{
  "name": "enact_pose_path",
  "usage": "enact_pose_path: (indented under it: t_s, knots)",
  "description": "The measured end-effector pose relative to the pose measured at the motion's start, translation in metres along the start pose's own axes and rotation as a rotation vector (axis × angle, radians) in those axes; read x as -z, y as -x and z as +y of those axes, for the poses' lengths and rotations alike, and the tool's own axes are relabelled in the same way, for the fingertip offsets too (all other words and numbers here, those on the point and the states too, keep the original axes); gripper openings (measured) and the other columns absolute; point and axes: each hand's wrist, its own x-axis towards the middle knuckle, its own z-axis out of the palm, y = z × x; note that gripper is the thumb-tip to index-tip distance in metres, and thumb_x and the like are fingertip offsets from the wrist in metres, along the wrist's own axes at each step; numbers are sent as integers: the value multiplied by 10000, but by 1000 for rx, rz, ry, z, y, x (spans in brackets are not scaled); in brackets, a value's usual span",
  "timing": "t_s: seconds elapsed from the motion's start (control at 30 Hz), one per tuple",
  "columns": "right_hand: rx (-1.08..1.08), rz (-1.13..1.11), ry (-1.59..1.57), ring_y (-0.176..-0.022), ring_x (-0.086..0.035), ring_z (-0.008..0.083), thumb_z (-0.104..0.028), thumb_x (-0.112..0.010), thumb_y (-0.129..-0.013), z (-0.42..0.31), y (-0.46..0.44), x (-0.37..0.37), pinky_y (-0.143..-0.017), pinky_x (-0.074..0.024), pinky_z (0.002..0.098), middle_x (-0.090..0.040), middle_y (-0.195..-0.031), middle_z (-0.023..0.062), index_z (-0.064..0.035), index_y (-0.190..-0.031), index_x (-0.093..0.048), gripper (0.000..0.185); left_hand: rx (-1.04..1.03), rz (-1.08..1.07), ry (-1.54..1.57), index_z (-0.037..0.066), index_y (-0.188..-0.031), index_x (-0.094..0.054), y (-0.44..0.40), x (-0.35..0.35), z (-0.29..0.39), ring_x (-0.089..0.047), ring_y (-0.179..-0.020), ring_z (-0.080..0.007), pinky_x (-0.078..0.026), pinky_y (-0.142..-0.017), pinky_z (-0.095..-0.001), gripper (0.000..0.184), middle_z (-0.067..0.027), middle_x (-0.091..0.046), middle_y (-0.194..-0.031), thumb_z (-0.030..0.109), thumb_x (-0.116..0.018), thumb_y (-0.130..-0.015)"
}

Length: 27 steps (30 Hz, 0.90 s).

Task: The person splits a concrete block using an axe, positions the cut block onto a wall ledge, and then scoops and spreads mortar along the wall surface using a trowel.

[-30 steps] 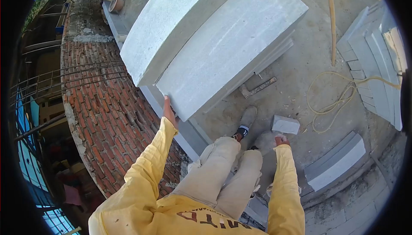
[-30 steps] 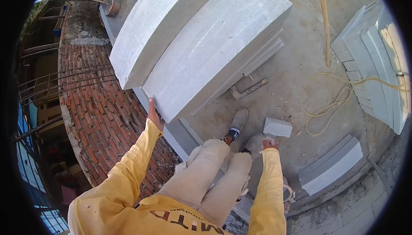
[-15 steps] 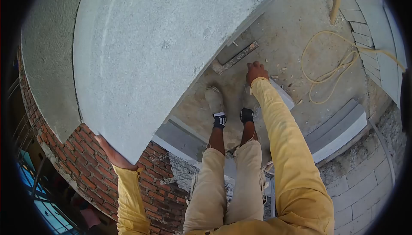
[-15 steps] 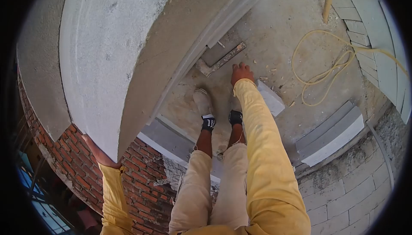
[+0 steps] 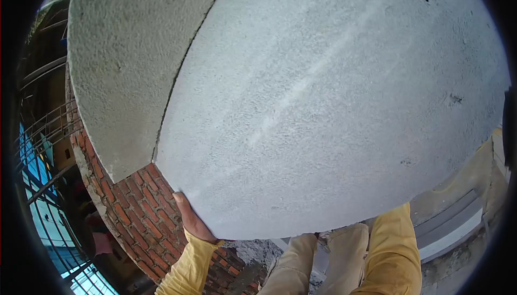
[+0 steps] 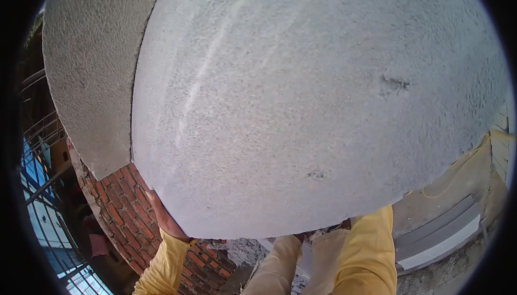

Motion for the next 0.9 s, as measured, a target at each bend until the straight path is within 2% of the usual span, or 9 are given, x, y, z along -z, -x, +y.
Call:
enact_pose_path:
  t_s: [0.17, 0.2, 0.33, 0.4, 0.5, 0.57, 0.7, 0.8, 0.9]
  knots:
    - [-61, -177, -217, -1236, -519, 327, -249, -474, -948, -12, 102, 14, -962, -471, 486, -565, -1265, 140, -139, -1300, -511, 371, 115, -84, 44, -54, -1331, -427, -3, 24, -12, -580, -1108, -276, -474, -935, -348, 720, -189, -578, -1210, 576, -364, -988]
    - [-302, -189, -463, -1112, -608, 373, -257, -538, -913, -18, 135, 52, -894, -518, 473, -606, -1191, 200, -75, -1305, -465, 438, 89, -112, -22, -63, -1307, -454, -6, 27, -11, -585, -1100, -272, -470, -931, -345, 725, -188, -591, -1191, 580, -379, -982]
    - [-509, -589, -678, -1194, -558, 396, -466, -687, -781, -15, 256, 178, -1047, -414, 413, -540, -1315, 279, 0, -1311, -502, 730, -43, -12, -65, -107, -1270, -494, -9, 17, -4, -582, -1102, -294, -456, -934, -353, 821, -233, -600, -1194, 631, -493, -912]
    - [-581, -475, -691, -1136, -592, 398, -422, -657, -775, 28, 280, 71, -970, -448, 442, -609, -1200, 268, 20, -1169, -600, 595, -10, 29, -126, -118, -1304, -463, -21, 24, -25, -563, -1147, -314, -436, -973, -358, 926, -262, -569, -1251, 680, -553, -843]
    - [-630, -121, -798, -981, -638, 449, -337, -657, -747, 31, 361, 157, -827, -495, 480, -658, -1006, 310, 81, -1023, -631, 502, 102, 49, -149, -111, -1350, -428, -18, 24, -19, -523, -1218, -344, -400, -1027, -377, 1015, -277, -523, -1324, 718, -588, -787]
    - [-405, 301, -972, -783, -662, 421, -308, -640, -835, 28, 414, 199, -735, -512, 485, -666, -853, 249, 56, -982, -597, 395, 156, 69, -184, -94, -1372, -415, -15, 16, -4, -497, -1255, -360, -378, -1056, -388, 1023, -273, -502, -1356, 721, -587, -777]
    - [-276, 563, -1165, -581, -567, 297, -293, -601, -899, 34, 466, 232, -599, -490, 422, -591, -709, 147, 19, -963, -546, 323, 162, 187, -232, -53, -1389, -419, -12, 21, 8, -482, -1268, -377, -364, -1068, -404, 962, -258, -498, -1365, 687, -574, -795]
    - [-195, 704, -800, -586, -578, 285, -323, -591, -910, 18, 485, 300, -590, -470, 423, -584, -690, 155, 8, -924, -548, 333, 91, 287, -21, -48, -1309, -470, -22, 32, 30, -503, -1156, -341, -387, -996, -406, 795, -219, -540, -1239, 594, -551, -848]
    - [-173, 605, -807, -807, -605, 459, -339, -591, -901, -17, 479, 377, -716, -467, 479, -620, -839, 271, 45, -980, -576, 392, 15, 383, 220, -55, -1189, -539, -65, 59, 68, -531, -996, -282, -416, -897, -403, 594, -166, -597, -1057, 473, -520, -916]
